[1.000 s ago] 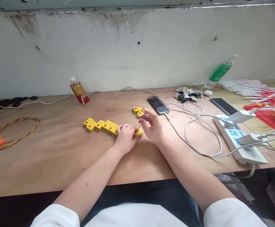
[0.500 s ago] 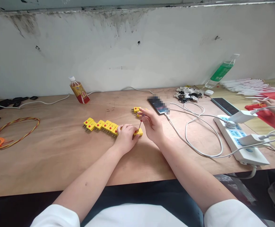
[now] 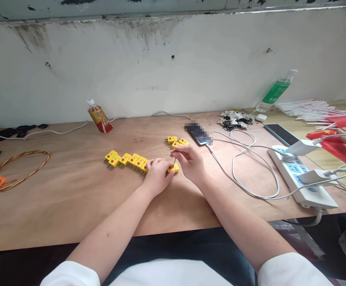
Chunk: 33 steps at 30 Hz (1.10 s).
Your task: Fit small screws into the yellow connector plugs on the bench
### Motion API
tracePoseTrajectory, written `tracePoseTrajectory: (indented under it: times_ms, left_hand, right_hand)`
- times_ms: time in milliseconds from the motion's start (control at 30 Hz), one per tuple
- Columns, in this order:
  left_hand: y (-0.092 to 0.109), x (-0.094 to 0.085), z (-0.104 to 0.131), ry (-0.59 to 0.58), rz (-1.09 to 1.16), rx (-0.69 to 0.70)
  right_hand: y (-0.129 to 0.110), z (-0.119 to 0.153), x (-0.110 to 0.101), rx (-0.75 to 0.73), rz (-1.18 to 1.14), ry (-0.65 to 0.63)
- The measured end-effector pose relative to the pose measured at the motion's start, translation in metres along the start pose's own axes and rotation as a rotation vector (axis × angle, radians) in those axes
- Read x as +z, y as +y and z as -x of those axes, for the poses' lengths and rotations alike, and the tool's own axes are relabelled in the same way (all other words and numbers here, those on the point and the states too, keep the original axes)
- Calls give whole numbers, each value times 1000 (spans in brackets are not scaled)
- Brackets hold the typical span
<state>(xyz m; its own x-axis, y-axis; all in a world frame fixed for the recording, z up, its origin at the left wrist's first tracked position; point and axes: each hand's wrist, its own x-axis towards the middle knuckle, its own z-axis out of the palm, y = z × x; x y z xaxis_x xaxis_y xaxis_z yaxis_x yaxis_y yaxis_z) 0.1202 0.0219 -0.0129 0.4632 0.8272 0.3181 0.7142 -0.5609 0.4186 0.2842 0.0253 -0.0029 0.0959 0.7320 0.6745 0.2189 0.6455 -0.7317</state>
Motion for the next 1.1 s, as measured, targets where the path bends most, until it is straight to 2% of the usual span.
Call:
tracePoseTrajectory:
  times_ms: [67,133,233,367,433,500,667,800,900,1000,1100]
  left_hand:
    - [0,-1,0,6,-2,13]
    - [0,-1,0,10,1,19]
    - [0,-1,0,4,9,12]
    - [-1,0,0,6,20,-4]
    - [-1,0,0,7,18,-6]
    - [-2,1,0,7,12,-4]
    - [-3,2,1,10,17,6]
    - [-1,-1,0,-1,22,-11]
    - [0,-2,0,-25,19,-32]
    - [-1,-1,0,-22,11,-53]
    - [-2,-2,1,-14,-35,-43]
  right_hand:
    - [0,2,1,-26,112,100]
    - [-1,4,1,-57,187,106]
    - [-5,3,-3,-52,132,-25]
    - [-11,-6,-13,24,-69,-218]
    - [-9,-8,-16,50,-117,-271]
    - [-4,-6,-15,79,-97,-252]
    - [4,3,-6,93,30,-82]
    - [-4,-2,-10,41,-43,-159]
    - [-7,-7,-13,108,-125,-206]
    - [-4,-7,-10,173,-68,-91]
    - [0,-5,-5,158,31,-1]
